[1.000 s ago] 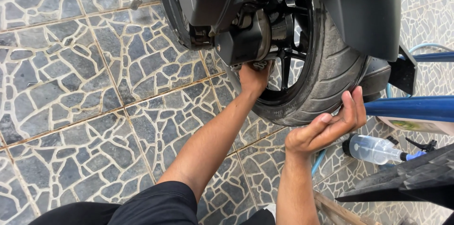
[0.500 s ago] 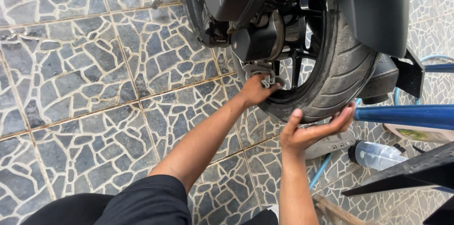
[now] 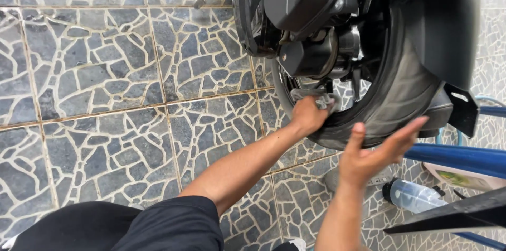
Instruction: The person kneels on a tiled floor and uses a gray cloth to wipe the rear wheel, tire, brake disc, and suspension components of a black motorcycle. The hands rotate the wheel to access different areas and continue wiping the surfaces.
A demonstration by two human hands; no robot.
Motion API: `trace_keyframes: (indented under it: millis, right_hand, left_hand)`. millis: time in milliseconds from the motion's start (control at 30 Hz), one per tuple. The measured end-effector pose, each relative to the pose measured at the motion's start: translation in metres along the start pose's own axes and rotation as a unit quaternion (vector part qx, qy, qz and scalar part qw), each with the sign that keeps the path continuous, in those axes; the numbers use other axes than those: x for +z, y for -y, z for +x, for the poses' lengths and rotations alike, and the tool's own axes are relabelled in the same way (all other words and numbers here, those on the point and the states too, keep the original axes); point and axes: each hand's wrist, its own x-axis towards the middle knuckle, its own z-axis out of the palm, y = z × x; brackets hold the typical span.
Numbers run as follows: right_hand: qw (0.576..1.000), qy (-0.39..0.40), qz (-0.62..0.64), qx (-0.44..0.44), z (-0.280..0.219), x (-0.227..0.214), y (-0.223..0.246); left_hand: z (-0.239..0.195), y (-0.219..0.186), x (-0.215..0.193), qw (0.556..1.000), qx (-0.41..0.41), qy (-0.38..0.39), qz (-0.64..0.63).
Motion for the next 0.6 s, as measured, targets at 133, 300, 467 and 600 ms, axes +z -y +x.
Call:
trace_keyframes:
  millis: [133, 300, 467, 600]
  right_hand:
    - [0.996, 0.086, 0.031, -0.011, 0.043, -0.024, 0.009]
    - [0.989, 0.086, 0.111, 0.037, 0.029, -0.016, 0.016]
    - [0.979, 0.064, 0.164, 0.101, 0.016, -0.01, 0.015]
    - [0.98, 0.043, 0.17, 0.1, 0.018, -0.002, 0.0]
  left_hand:
    - [-0.023, -0.041, -0.038, 0.991, 0.006, 0.122, -0.047]
    - [-0.02, -0.036, -0.033, 0.98, 0.07, 0.176, -0.053]
    - [-0.056, -0.067, -0.032, 0.988, 0.039, 0.129, 0.071]
    - [-0.094, -0.068, -0.037, 0.984, 0.164, 0.052, -0.055]
